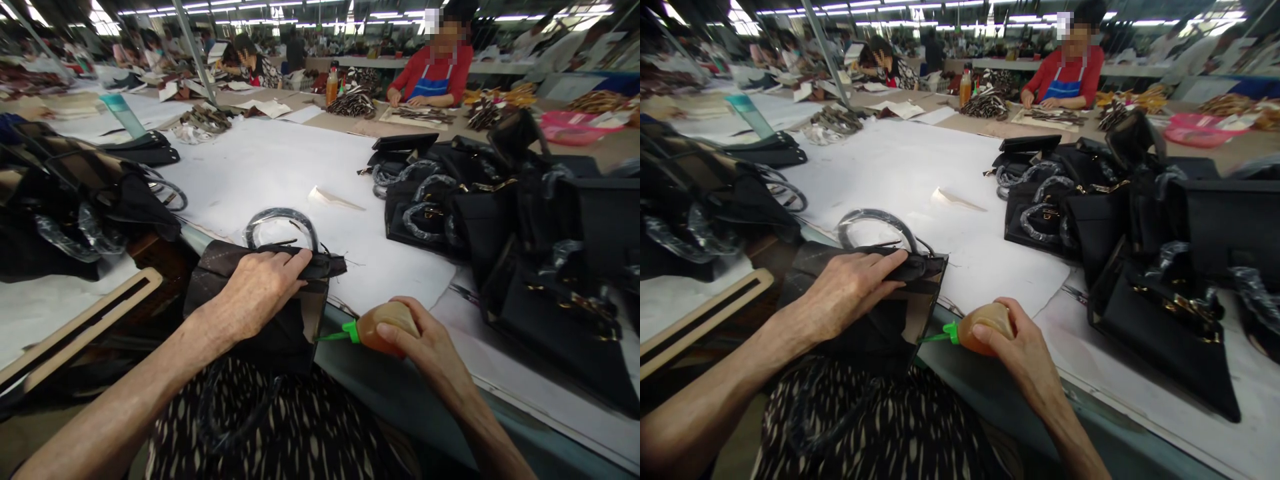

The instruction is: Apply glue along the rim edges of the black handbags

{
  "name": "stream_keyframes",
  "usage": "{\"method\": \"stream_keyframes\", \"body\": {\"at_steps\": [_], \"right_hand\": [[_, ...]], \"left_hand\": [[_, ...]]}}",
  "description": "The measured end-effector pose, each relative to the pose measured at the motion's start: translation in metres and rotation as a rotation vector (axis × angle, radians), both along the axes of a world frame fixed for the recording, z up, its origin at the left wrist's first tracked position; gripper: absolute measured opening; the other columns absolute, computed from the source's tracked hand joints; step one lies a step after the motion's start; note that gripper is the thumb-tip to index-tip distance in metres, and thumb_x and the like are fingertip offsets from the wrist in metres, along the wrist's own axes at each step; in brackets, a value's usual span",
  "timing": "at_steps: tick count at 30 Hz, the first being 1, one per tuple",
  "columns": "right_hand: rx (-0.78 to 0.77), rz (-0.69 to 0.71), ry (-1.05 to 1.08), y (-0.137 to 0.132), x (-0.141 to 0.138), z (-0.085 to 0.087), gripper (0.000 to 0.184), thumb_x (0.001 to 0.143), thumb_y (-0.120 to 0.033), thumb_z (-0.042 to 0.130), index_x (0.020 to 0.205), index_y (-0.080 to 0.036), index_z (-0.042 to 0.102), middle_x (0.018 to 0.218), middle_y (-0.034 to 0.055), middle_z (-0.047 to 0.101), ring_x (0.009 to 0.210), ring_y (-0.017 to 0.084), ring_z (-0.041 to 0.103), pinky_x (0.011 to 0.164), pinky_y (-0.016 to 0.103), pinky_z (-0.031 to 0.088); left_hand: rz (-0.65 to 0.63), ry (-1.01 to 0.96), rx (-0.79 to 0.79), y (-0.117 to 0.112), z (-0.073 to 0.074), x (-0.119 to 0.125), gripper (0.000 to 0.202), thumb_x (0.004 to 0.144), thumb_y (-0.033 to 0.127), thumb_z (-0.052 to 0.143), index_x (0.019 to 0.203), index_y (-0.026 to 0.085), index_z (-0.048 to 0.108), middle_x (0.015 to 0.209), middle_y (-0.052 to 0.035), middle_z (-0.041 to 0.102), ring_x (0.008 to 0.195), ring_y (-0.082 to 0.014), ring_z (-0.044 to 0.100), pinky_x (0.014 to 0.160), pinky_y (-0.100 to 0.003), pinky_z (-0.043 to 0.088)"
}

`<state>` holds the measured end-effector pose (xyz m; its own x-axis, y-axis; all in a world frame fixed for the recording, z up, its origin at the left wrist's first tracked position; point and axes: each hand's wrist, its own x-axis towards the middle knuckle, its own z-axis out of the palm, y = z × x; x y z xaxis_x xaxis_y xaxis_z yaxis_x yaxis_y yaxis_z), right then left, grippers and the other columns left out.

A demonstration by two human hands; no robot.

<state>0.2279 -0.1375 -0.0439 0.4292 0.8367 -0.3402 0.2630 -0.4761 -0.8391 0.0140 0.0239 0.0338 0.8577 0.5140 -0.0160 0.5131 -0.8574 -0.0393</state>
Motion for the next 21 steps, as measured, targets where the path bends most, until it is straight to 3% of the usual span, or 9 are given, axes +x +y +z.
{"method": "stream_keyframes", "body": {"at_steps": [14, 21], "right_hand": [[-0.034, 0.054, 0.046, -0.009, -0.001, 0.005, 0.044, 0.068, -0.049, 0.063, 0.098, -0.018, 0.055, 0.077, -0.0006, 0.059, 0.073, 0.02, 0.053, 0.062, 0.029, 0.04], [-0.056, -0.023, 0.159, -0.015, -0.01, 0.006, 0.044, 0.067, -0.046, 0.063, 0.098, -0.017, 0.055, 0.071, -0.0009, 0.057, 0.062, 0.018, 0.051, 0.047, 0.025, 0.041]], "left_hand": [[-0.011, -0.013, 0.031, 0.003, -0.006, -0.001, 0.035, 0.089, 0.024, 0.05, 0.121, 0.012, 0.047, 0.085, -0.007, 0.066, 0.076, -0.0224, 0.064, 0.065, -0.031, 0.048], [-0.004, 0.0, 0.028, 0.004, -0.004, 0.002, 0.036, 0.089, 0.025, 0.051, 0.121, 0.011, 0.047, 0.085, -0.0079, 0.066, 0.076, -0.0235, 0.064, 0.065, -0.032, 0.049]]}}
